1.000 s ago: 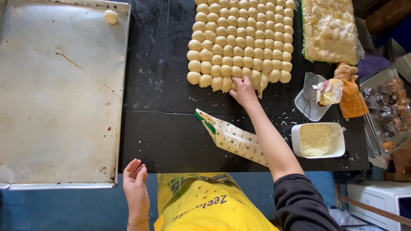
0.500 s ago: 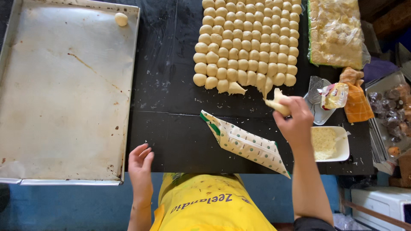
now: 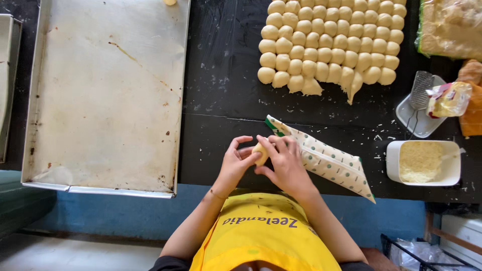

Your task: The person repeatedly takes small dough balls from a large sheet, flattens them, fills them with grated cheese from a container, and rolls them into balls. The finished balls are placed onto a metal baking tray.

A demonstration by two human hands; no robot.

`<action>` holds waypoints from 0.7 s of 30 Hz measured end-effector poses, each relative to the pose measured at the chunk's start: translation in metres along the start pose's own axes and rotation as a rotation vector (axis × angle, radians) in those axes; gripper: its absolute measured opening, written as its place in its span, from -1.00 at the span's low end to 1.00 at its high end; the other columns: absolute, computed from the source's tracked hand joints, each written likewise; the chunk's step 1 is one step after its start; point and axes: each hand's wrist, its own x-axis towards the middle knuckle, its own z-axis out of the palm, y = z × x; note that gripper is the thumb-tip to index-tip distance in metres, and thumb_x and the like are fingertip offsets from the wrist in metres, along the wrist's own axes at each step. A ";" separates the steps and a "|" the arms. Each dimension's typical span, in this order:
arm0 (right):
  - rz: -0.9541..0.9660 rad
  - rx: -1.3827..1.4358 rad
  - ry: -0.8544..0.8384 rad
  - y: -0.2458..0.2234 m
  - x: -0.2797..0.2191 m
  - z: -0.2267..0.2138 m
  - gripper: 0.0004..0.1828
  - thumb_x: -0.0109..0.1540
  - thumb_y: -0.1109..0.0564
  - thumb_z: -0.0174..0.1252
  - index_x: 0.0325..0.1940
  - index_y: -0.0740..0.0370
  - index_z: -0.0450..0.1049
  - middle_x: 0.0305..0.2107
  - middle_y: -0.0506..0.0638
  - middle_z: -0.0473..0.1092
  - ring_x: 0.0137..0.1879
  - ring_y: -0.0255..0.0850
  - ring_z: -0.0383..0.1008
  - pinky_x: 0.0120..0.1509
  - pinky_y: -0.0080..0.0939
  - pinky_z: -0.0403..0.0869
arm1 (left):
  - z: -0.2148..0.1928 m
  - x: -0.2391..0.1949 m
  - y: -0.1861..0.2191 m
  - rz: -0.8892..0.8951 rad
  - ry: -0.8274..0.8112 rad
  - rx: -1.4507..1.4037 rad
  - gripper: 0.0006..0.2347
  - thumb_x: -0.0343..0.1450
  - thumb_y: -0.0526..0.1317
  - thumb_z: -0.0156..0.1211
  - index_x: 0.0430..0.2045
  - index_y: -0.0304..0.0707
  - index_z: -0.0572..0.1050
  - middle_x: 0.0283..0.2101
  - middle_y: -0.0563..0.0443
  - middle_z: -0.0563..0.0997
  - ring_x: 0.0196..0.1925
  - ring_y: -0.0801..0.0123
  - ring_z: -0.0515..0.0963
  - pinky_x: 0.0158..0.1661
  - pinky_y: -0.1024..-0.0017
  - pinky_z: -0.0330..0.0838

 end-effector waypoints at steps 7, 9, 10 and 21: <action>0.218 0.847 0.142 0.011 0.008 0.016 -0.20 0.13 0.09 0.45 0.45 0.03 0.36 0.10 0.09 0.21 0.10 -0.10 0.49 0.15 -0.21 0.63 | -0.042 0.010 -0.007 -0.071 -0.042 -0.063 -0.49 0.30 -0.44 0.40 0.14 -0.30 0.34 -0.14 -0.27 0.69 -0.18 0.32 0.71 -0.09 0.43 0.64; 0.253 1.201 0.165 0.011 0.014 0.037 -0.55 0.14 0.29 0.41 0.12 0.27 0.60 0.05 0.13 0.44 0.07 -0.09 0.58 0.11 -0.24 0.63 | -0.047 0.011 -0.008 -0.039 -0.113 0.054 -0.50 0.26 -0.47 0.44 0.10 -0.28 0.42 -0.18 -0.17 0.72 -0.22 0.43 0.72 -0.10 0.50 0.64; 0.257 1.203 0.161 0.011 0.012 0.046 -0.55 0.14 0.29 0.41 0.12 0.27 0.60 0.05 0.13 0.44 0.07 -0.09 0.58 0.11 -0.24 0.63 | -0.047 0.008 -0.003 -0.044 -0.111 0.053 -0.50 0.26 -0.47 0.44 0.10 -0.28 0.42 -0.18 -0.17 0.72 -0.22 0.43 0.72 -0.10 0.50 0.64; 0.308 0.327 0.165 0.009 0.001 0.100 -0.73 0.28 -0.13 0.31 -0.12 0.07 0.60 0.07 -0.06 0.27 0.11 -0.07 0.33 0.26 -0.03 0.43 | -0.048 0.018 -0.020 0.568 0.173 1.494 -0.88 0.35 -0.11 0.36 -0.27 0.16 0.65 0.40 -0.07 0.19 0.38 -0.16 0.11 0.32 -0.28 0.02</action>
